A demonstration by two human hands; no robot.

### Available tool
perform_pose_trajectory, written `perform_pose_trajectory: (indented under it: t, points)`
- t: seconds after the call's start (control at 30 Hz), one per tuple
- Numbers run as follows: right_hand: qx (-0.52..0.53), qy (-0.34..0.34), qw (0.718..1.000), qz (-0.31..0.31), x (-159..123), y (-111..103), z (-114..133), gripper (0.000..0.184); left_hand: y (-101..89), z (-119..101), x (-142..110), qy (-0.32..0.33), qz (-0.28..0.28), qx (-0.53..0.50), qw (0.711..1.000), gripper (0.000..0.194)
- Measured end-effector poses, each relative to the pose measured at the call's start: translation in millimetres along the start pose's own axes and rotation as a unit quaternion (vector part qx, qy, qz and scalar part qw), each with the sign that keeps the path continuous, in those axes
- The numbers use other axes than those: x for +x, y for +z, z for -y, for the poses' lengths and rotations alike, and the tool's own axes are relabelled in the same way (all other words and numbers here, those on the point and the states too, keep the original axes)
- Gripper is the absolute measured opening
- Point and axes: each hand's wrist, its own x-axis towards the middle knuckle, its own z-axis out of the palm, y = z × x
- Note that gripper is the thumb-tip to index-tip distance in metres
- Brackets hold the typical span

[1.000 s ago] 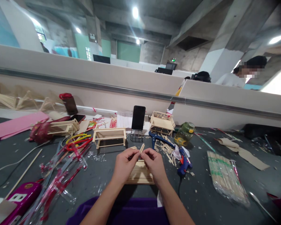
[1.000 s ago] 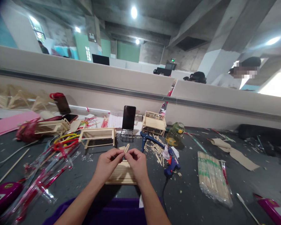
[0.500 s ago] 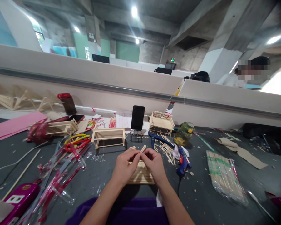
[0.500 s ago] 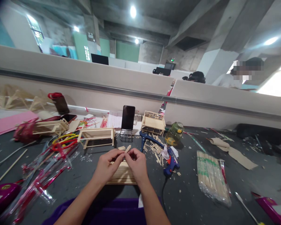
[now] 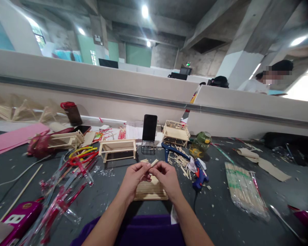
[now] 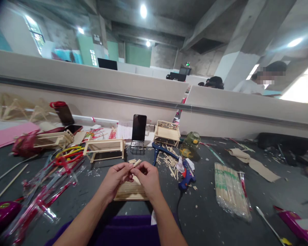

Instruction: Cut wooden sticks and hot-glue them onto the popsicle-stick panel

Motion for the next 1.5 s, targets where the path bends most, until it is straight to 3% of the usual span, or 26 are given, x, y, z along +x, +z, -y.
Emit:
perform_pose_trajectory:
  t: [0.17,0.27,0.47,1.03,1.33,1.5]
  points:
    - [0.051,-0.027,0.996,-0.072,1.9,-10.0,1.4,0.02,-1.5,-1.2,0.5,-0.014,-0.003,-0.01,1.0,0.026]
    - [0.065,-0.027,0.996,-0.06,2.3,-12.9,3.0,0.028,-3.2,-1.2,1.4,-0.012,0.003,-0.006,1.0,0.025]
    - [0.062,-0.032,0.996,-0.06,1.0,-12.2,3.5,0.019,-3.9,0.3,0.9,-0.001,0.032,0.012,0.999,0.026]
    - [0.112,0.009,0.991,-0.067,-0.8,-6.6,0.1,0.025,-3.9,-1.7,0.9,0.007,-0.005,-0.076,0.997,0.025]
    - [0.067,-0.003,0.992,-0.107,-1.0,-4.2,-0.4,0.021,-1.7,-1.0,-0.9,0.068,-0.015,0.012,0.997,0.023]
    - [0.059,-0.025,0.994,-0.088,-3.5,-3.0,3.7,0.023,-0.8,-2.2,-0.8,0.084,-0.015,0.023,0.996,0.02]
